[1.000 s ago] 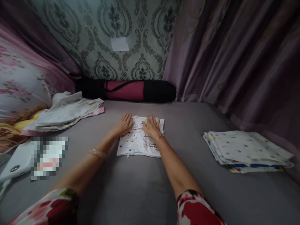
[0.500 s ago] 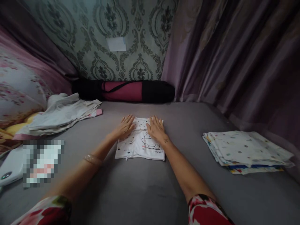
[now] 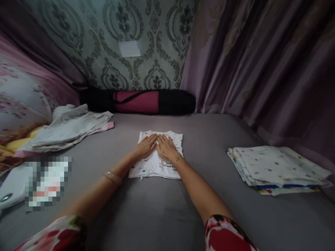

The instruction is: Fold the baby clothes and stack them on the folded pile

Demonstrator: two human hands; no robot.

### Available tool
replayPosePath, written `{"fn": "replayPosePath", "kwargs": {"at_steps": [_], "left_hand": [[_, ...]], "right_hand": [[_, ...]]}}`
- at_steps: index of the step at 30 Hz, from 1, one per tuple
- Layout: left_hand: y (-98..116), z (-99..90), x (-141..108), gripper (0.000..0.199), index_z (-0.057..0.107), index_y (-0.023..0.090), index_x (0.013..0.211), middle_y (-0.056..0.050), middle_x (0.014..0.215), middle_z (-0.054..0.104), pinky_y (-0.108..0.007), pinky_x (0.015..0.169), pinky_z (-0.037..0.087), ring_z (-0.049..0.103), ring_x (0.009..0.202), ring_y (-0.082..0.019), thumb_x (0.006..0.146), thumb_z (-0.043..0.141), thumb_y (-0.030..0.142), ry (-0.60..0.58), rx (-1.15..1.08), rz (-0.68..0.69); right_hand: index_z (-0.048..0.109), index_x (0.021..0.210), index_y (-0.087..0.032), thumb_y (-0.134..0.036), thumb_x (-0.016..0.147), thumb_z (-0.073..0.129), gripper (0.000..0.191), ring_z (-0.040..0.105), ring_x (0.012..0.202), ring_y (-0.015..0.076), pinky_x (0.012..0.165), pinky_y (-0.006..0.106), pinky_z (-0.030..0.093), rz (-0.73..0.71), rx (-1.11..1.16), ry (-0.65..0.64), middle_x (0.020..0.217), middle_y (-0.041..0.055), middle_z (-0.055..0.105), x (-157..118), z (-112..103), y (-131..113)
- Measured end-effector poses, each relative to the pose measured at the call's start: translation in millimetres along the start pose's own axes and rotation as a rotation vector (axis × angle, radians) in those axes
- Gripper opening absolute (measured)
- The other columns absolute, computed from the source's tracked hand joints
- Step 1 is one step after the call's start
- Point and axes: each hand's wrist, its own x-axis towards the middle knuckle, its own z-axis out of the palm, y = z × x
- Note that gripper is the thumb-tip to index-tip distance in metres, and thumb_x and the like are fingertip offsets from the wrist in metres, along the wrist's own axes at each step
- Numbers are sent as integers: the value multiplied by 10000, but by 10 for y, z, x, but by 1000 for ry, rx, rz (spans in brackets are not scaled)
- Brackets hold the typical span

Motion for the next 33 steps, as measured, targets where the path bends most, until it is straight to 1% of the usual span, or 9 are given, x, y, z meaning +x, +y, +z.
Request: {"fn": "replayPosePath", "kwargs": {"at_steps": [4,8,11,14,18,22,25,28,33], "left_hand": [[36,-82,-9,576,264,78,1515,-155,1591,266,-426,1204,184,214,1483,-239,1000,210,329,-82,-6,-22],[147,-195,-121,569,272,36,1498,-199,1581,266,-468,1199,188,210,1482,-274,980,259,271,1,27,-44],[218,-187,-351,565,284,43,1492,-206,1571,289,-473,1195,210,240,1472,-285,965,302,245,-4,11,-29],[231,-178,-710,548,301,108,1493,-188,1563,318,-497,1191,220,250,1470,-281,983,332,304,19,-41,63],[174,-275,-1223,510,403,170,1438,-177,1531,378,-495,1173,276,312,1444,-272,995,376,420,18,-133,205],[77,-357,-1564,450,524,233,1333,-140,1458,464,-448,1081,418,464,1329,-270,961,464,479,61,-197,201],[10,-364,-1704,386,575,261,1271,-106,1358,542,-432,1034,460,547,1220,-249,952,493,464,79,-211,171],[-26,-382,-1785,347,596,241,1240,-99,1280,592,-395,998,484,588,1146,-223,982,436,408,57,-205,167],[8,-457,-1819,393,613,208,1226,-107,1271,621,-372,980,499,603,1135,-221,1013,319,357,23,-161,168]], "right_hand": [[289,1523,-51,-317,973,218,615,188,1482,237,1208,438,102,16,21,-44,1594,114,264,9,-39,-12],[270,1526,-38,-283,966,228,613,155,1490,232,1213,442,57,-21,-3,19,1604,119,230,-112,-91,-143],[273,1525,-40,-279,970,240,605,161,1490,235,1215,445,64,-73,-4,17,1601,123,235,-345,-97,-262],[292,1525,-72,-316,989,253,591,171,1488,230,1216,443,109,-125,38,-11,1595,120,248,-679,-150,-299],[366,1504,-136,-369,1007,278,556,221,1476,220,1207,437,194,-149,104,-36,1577,102,312,-1155,-283,-160],[467,1446,-210,-368,991,386,489,330,1431,235,1178,463,282,-167,124,23,1526,103,413,-1534,-340,72],[543,1372,-233,-319,971,452,420,427,1359,251,1119,467,385,-187,149,83,1447,117,495,-1728,-323,199],[596,1297,-237,-260,966,461,358,512,1252,241,1049,444,461,-190,179,112,1329,120,567,-1844,-294,265],[652,1203,-212,-247,976,445,310,558,1158,230,1009,421,486,-188,188,142,1232,119,614,-1889,-254,307]]}}
